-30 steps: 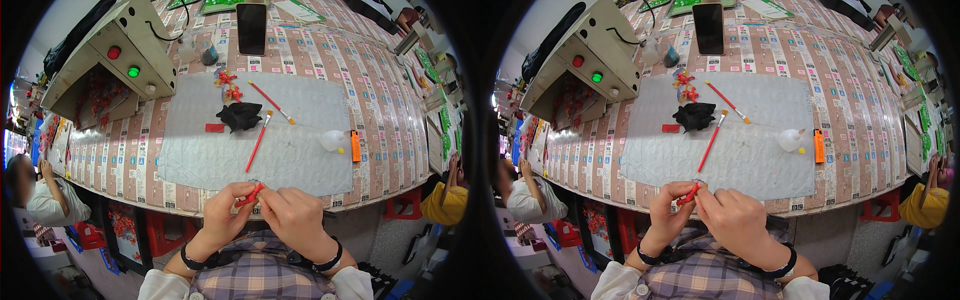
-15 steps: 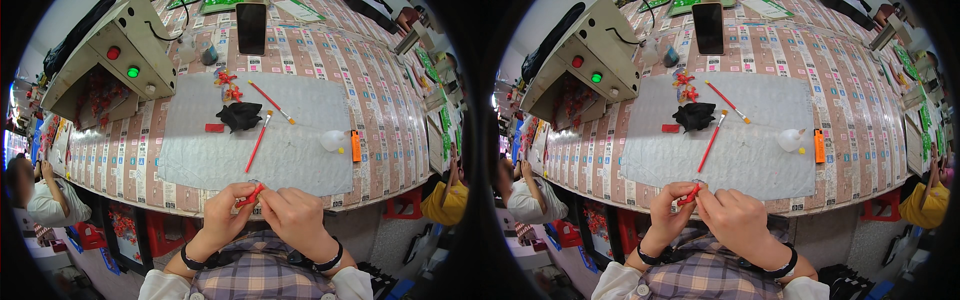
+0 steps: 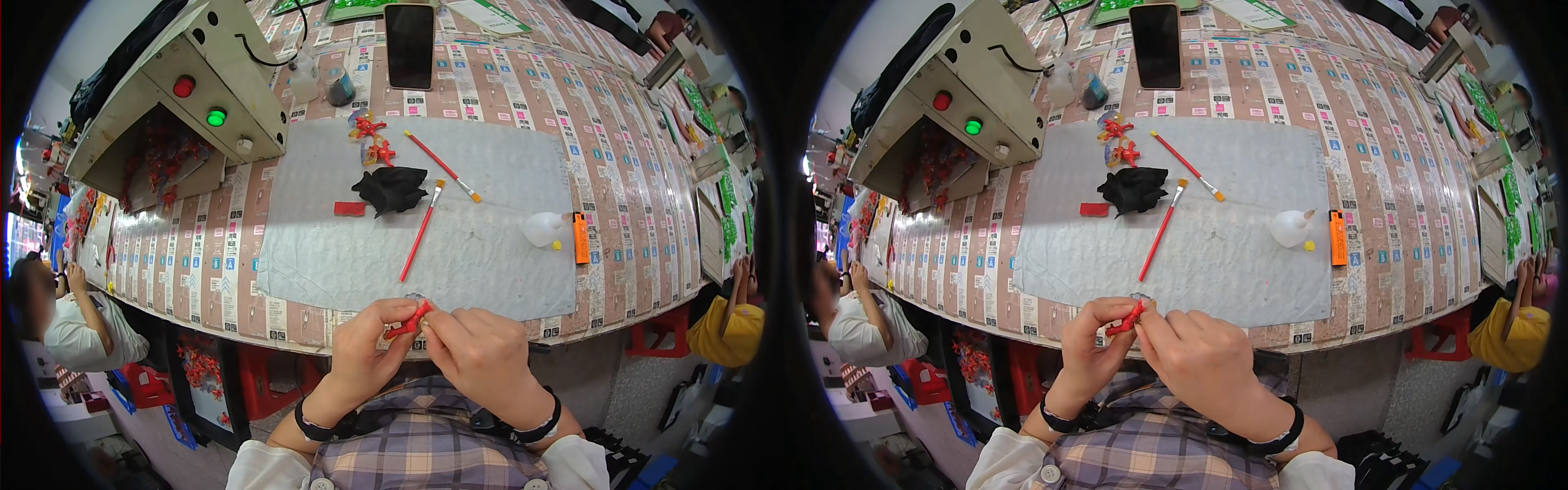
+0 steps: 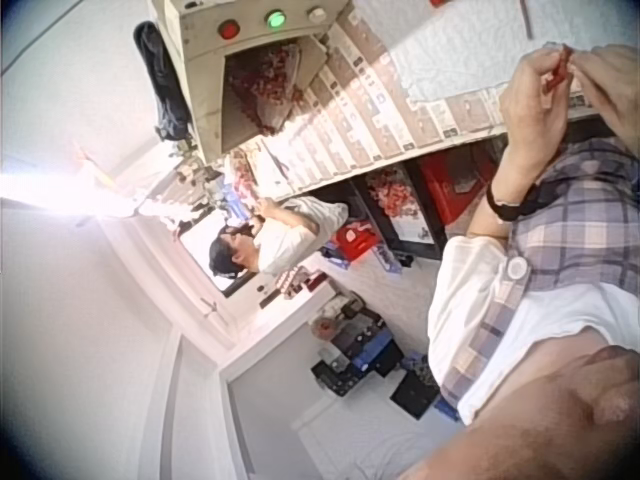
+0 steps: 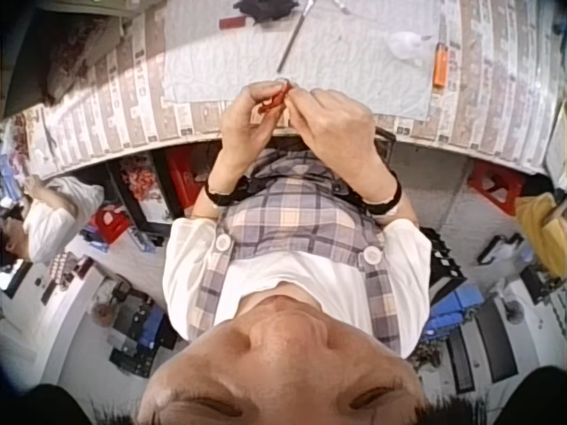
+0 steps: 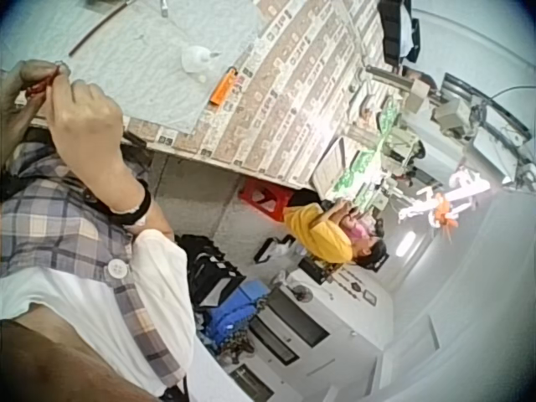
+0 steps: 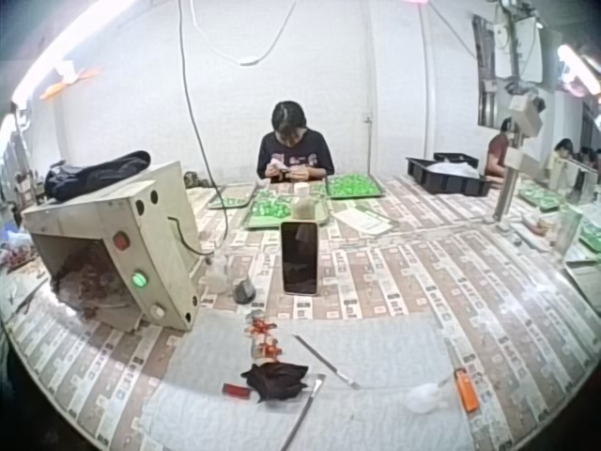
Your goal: Assemble a small red and yellow plastic decorative product using liquid adhesive and a brush tool.
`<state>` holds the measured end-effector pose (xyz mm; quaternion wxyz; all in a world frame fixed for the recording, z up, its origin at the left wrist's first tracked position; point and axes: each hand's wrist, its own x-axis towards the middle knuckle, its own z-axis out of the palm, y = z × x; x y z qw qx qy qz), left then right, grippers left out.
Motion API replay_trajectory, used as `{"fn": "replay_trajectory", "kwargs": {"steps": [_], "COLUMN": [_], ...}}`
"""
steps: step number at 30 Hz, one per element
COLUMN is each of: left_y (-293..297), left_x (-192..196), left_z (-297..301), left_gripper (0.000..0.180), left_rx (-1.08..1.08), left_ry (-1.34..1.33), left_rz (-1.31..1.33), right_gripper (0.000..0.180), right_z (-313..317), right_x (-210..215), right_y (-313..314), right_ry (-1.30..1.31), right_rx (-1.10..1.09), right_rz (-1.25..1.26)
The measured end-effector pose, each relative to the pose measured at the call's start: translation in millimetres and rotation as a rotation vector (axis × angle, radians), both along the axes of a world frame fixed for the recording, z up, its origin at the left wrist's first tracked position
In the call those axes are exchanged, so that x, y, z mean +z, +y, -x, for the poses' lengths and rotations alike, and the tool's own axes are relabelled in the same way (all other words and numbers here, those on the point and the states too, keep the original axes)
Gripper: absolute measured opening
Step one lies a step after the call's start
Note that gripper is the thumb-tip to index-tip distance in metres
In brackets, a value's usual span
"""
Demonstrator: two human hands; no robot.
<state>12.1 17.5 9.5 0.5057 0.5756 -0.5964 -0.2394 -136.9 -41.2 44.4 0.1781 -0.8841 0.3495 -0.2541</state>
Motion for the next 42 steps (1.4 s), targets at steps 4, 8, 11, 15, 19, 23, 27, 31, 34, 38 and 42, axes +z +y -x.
{"fn": "replay_trajectory", "kwargs": {"steps": [4,8,11,15,19,23,27,31,34,38,42], "left_y": [0,0,0,0,0,0,0,0,0,0,-1], "left_x": [0,0,0,0,1,2,1,2,2,-1,2], "left_z": [0,-1,-1,1,-1,-1,0,-1,0,1,2], "left_gripper": [0.03,0.03,0.03,0.029,0.029,0.029,0.029,0.029,0.029,0.028,0.028], "left_rx": [0.001,-0.001,0.0,0.004,-0.001,-0.007,-0.004,-0.007,-0.009,-0.004,-0.006], "left_ry": [-0.008,0.001,0.0,-0.012,-0.008,-0.003,-0.012,-0.012,-0.015,-0.018,-0.02], "left_rz": [0.001,0.007,0.003,0.002,-0.006,-0.014,-0.01,-0.011,-0.014,-0.015,-0.019], "right_gripper": [0.007,0.007,0.007,0.011,0.007,0.007,0.01,0.012,0.006,0.006,0.009], "right_z": [-1,-1,-1,1,-1,-1,0,0,1,1,2], "right_x": [1,1,3,-3,-1,0,-5,-6,-1,-3,-5], "right_y": [1,1,1,-1,1,1,0,-1,0,1,-1], "right_ry": [0.009,0.007,0.016,0.028,-0.007,0.01,0.012,0.006,-0.006,-0.02,-0.006], "right_rx": [-0.011,-0.009,0.002,-0.006,-0.018,-0.005,-0.012,-0.007,0.001,-0.026,-0.015], "right_rz": [0.0,-0.009,-0.003,0.063,0.004,0.007,0.053,0.087,0.01,0.011,0.059]}}
